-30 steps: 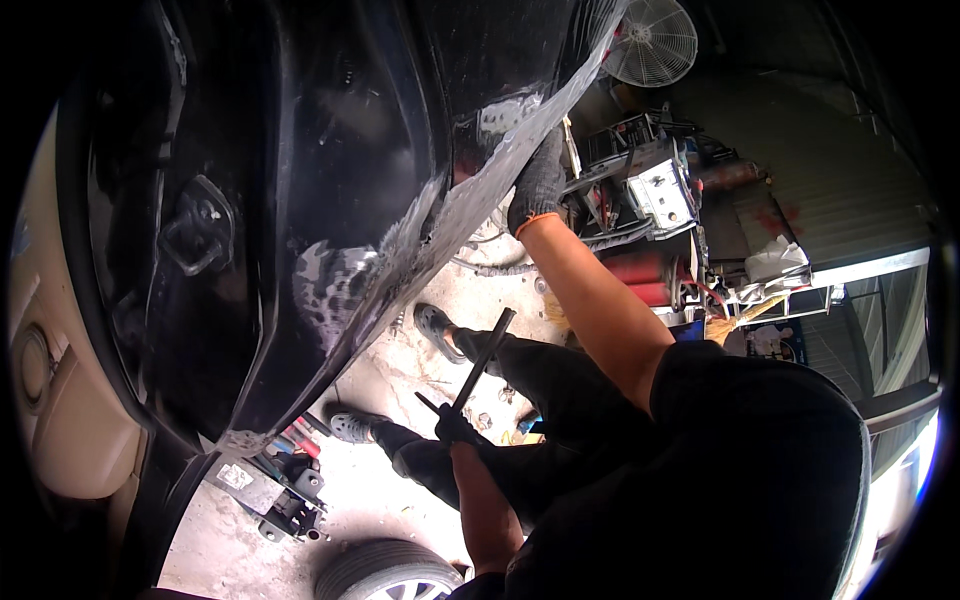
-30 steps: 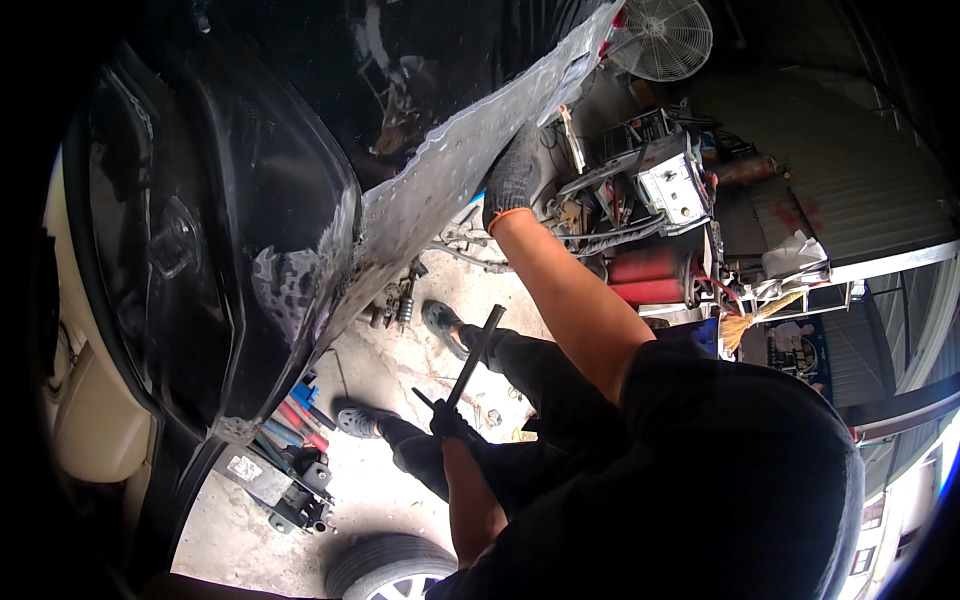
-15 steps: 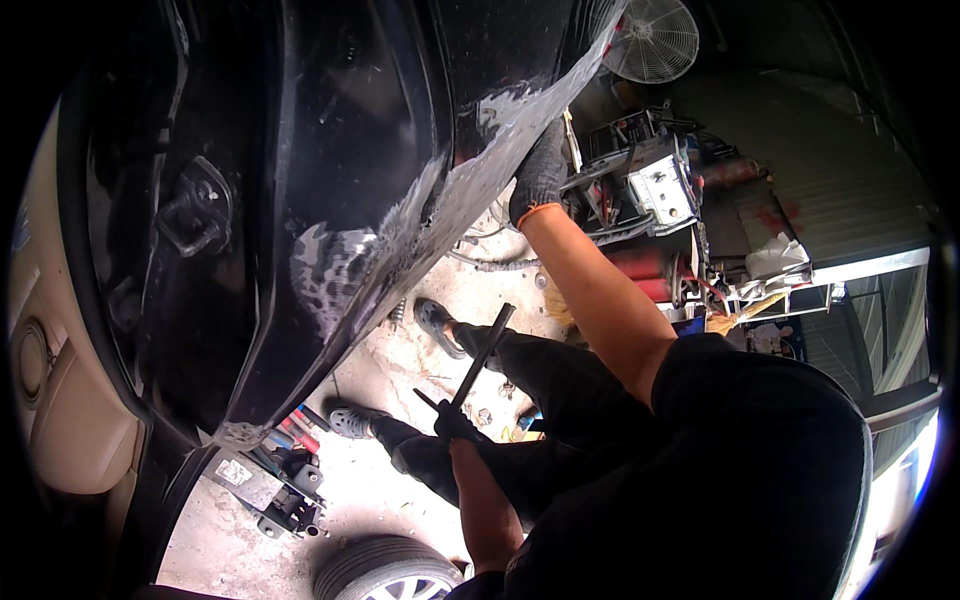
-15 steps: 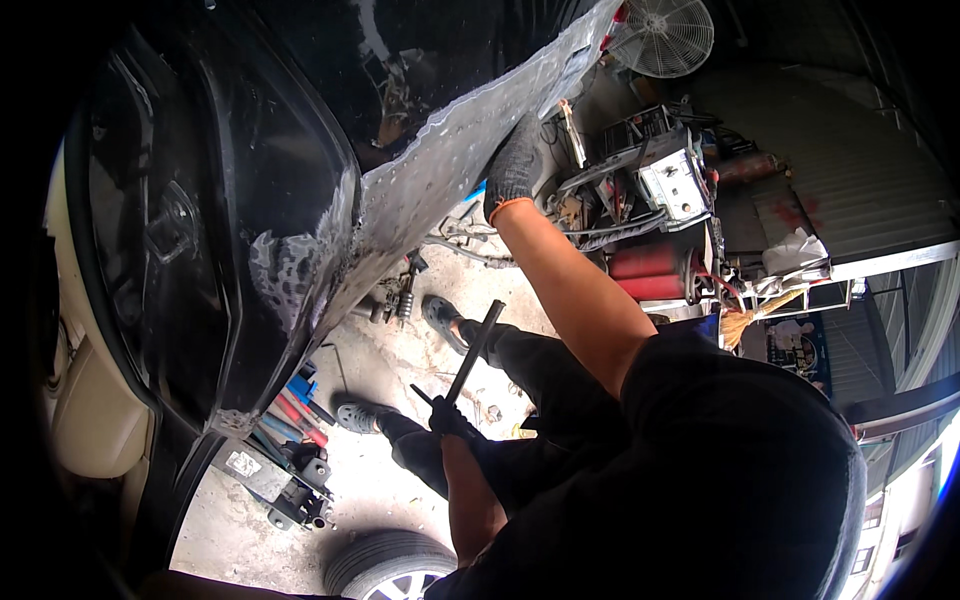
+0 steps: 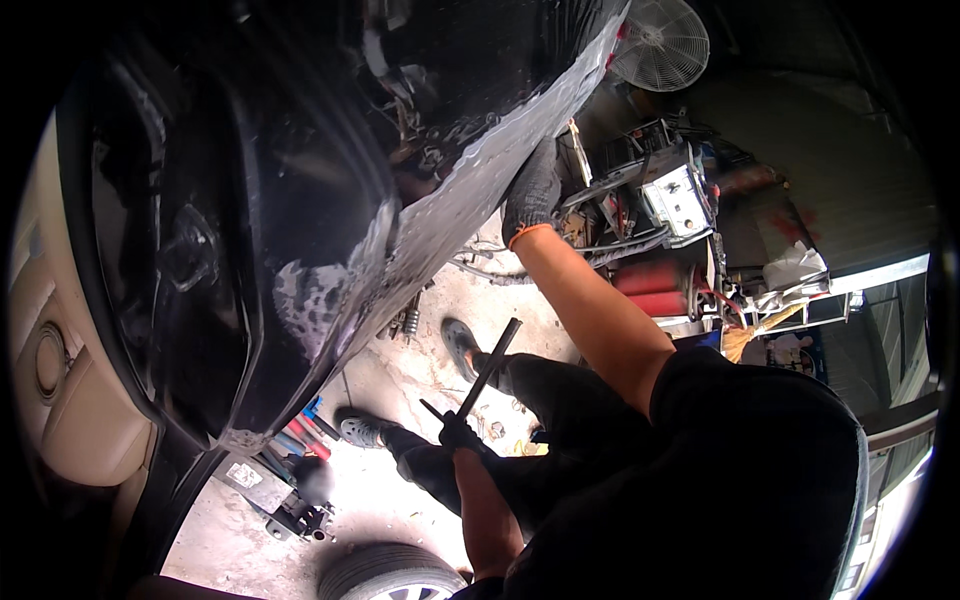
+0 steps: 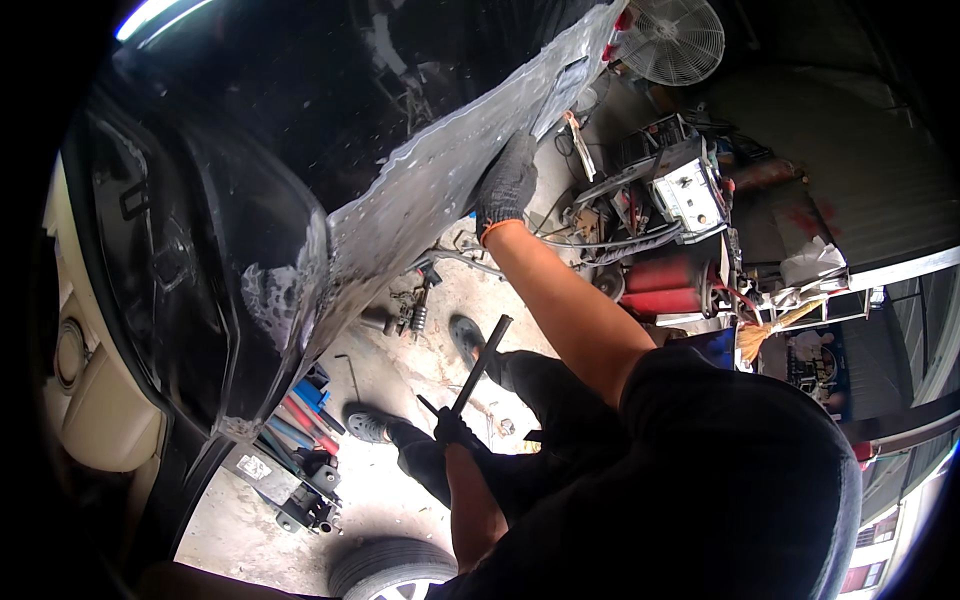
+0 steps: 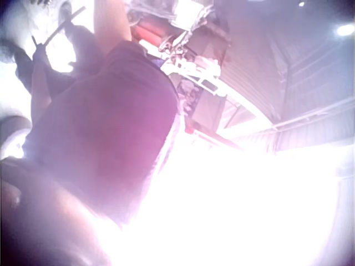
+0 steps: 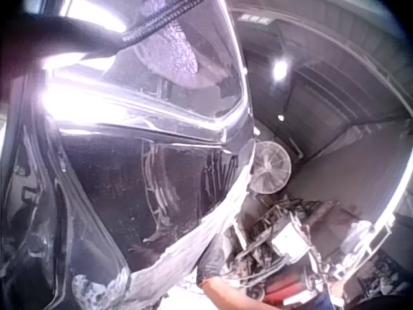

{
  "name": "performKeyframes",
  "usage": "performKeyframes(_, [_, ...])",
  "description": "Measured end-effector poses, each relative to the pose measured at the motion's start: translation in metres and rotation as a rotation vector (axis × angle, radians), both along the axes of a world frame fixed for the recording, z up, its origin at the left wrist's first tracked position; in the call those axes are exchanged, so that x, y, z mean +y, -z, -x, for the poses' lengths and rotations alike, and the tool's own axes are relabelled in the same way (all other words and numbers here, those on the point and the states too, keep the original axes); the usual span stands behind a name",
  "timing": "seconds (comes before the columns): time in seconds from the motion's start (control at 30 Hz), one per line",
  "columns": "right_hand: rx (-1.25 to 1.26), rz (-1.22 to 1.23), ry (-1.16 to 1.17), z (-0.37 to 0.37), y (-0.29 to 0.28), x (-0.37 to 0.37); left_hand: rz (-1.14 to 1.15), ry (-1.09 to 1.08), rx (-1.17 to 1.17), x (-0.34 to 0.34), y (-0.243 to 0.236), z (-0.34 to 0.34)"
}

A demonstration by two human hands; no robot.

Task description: The person hammers the metal panel around a fuel tank opening, uses an angle grinder to smooth the surface, and uses a pry bar with a hammer to shape the opening's edge.

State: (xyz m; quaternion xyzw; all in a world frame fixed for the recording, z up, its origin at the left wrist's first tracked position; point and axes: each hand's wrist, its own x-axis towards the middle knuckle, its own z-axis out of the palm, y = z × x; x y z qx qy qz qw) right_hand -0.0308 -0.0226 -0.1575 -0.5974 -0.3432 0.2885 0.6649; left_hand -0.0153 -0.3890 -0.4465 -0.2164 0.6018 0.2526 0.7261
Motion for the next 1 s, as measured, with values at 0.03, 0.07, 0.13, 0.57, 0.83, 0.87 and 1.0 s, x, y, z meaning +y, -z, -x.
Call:
performKeyframes(0.03, [-0.076, -0.042, -0.002, -0.004, 0.009, 0.005, 0.000, -0.008, 0.008, 0.004, -0.004, 0.000])
performKeyframes(0.07, [-0.151, -0.084, -0.005, -0.008, 0.017, 0.010, 0.000, -0.017, 0.016, 0.007, -0.008, -0.001])
performKeyframes(0.13, [-0.320, -0.043, 0.059, -0.027, 0.024, 0.010, -0.013, 0.014, 0.046, 0.009, -0.011, -0.007])
performKeyframes(0.57, [-1.339, 0.762, -1.556, -0.240, 0.042, -0.169, -1.162, 1.131, 1.100, 0.047, -0.093, -0.039])
performKeyframes(0.83, [-0.852, 0.401, -1.432, -0.353, 0.024, -0.179, -1.387, 0.865, 1.628, 0.240, -0.309, -0.035])
performKeyframes(0.87, [-0.932, 0.256, -1.289, -0.362, 0.028, -0.179, -1.357, 0.969, 1.863, 0.268, -0.348, -0.029])
performKeyframes(1.0, [-0.370, 0.508, -1.135, -0.391, 0.056, -0.145, -1.331, 1.003, 2.549, 0.366, -0.444, 0.008])
